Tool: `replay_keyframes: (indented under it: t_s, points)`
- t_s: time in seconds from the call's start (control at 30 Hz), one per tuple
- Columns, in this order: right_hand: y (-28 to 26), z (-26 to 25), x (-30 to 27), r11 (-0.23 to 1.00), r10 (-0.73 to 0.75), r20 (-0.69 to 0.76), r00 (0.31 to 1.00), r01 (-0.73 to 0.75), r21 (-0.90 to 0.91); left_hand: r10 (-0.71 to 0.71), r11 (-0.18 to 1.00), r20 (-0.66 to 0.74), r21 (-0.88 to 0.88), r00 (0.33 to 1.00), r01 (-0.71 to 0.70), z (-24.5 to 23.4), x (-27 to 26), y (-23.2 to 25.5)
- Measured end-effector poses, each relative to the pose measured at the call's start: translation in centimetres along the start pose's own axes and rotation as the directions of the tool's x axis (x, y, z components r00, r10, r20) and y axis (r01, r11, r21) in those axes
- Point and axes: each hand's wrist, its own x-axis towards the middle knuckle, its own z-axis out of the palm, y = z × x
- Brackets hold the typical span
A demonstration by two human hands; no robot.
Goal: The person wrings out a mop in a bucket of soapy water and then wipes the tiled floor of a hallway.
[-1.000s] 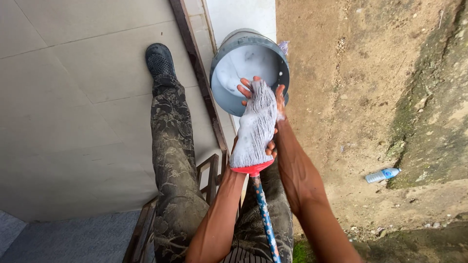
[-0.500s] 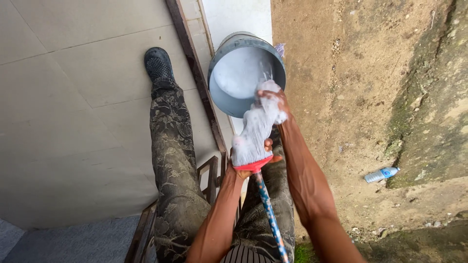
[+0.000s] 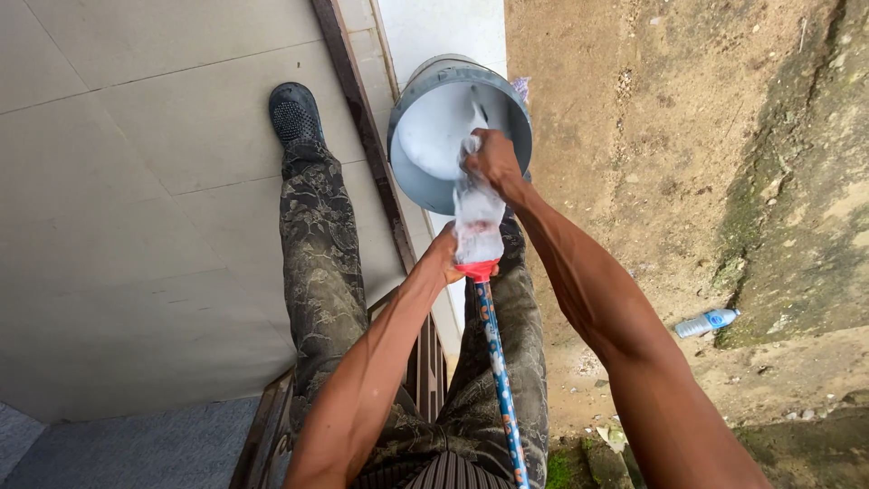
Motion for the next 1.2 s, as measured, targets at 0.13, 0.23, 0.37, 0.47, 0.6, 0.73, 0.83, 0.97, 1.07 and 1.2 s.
replay_keyframes:
  t_s: [0.13,0.23,0.37,0.47,0.6,0.73,0.83,0.97,1.07,1.2]
  points:
    - [-2.5,-0.3,-1.9,0.976,0.006,-0.023,1.000,-0.010,-0.218,-0.018,0.997,-0.080,0.068,0.997,0.024,-0.3,1.7,-0.6]
    - [-4.1,0.0,-3.3,0.933,0.051,-0.044,0.998,-0.063,-0.354,-0.013,0.992,-0.151,0.125,0.988,0.032,0.1,2.4,-1.2]
    - [-4.0,0.6,-3.3,0.915,0.072,-0.076,0.995,-0.096,-0.391,-0.023,0.998,-0.125,0.054,0.992,0.030,0.3,2.1,-1.2]
    - [-2.8,0.5,-2.7,0.926,0.007,0.009,1.000,-0.003,-0.377,-0.050,0.997,-0.093,-0.068,0.994,0.043,0.4,0.8,-0.8]
    - [-0.9,-0.6,-2.8,0.905,-0.048,0.231,0.972,-0.056,0.422,-0.009,0.958,0.099,-0.283,0.995,0.037,-0.9,-0.4,-0.8]
    - [2.7,-2.0,-4.9,0.338,-0.310,0.312,0.898,-0.202,0.919,0.053,0.880,0.419,-0.449,0.907,0.156,-2.2,-2.1,-1.1]
    - [4.5,0.9,-7.1,0.023,-0.505,0.326,0.799,-0.365,0.931,0.143,0.878,0.466,-0.467,0.873,0.106,-1.8,-2.6,-1.1]
    - [4.0,3.3,-8.1,-0.076,-0.730,0.165,0.663,-0.319,0.945,0.156,0.886,0.536,-0.447,0.830,0.122,-0.7,-2.5,-1.1]
    - [4.2,3.4,-7.5,-0.116,-0.715,0.188,0.673,-0.380,0.918,0.184,0.871,0.561,-0.473,0.807,0.130,-0.4,-3.4,-1.5]
    - [4.8,2.8,-7.2,-0.128,-0.646,0.220,0.731,-0.388,0.913,0.270,0.800,0.646,-0.563,0.714,0.207,1.0,-5.5,-1.5]
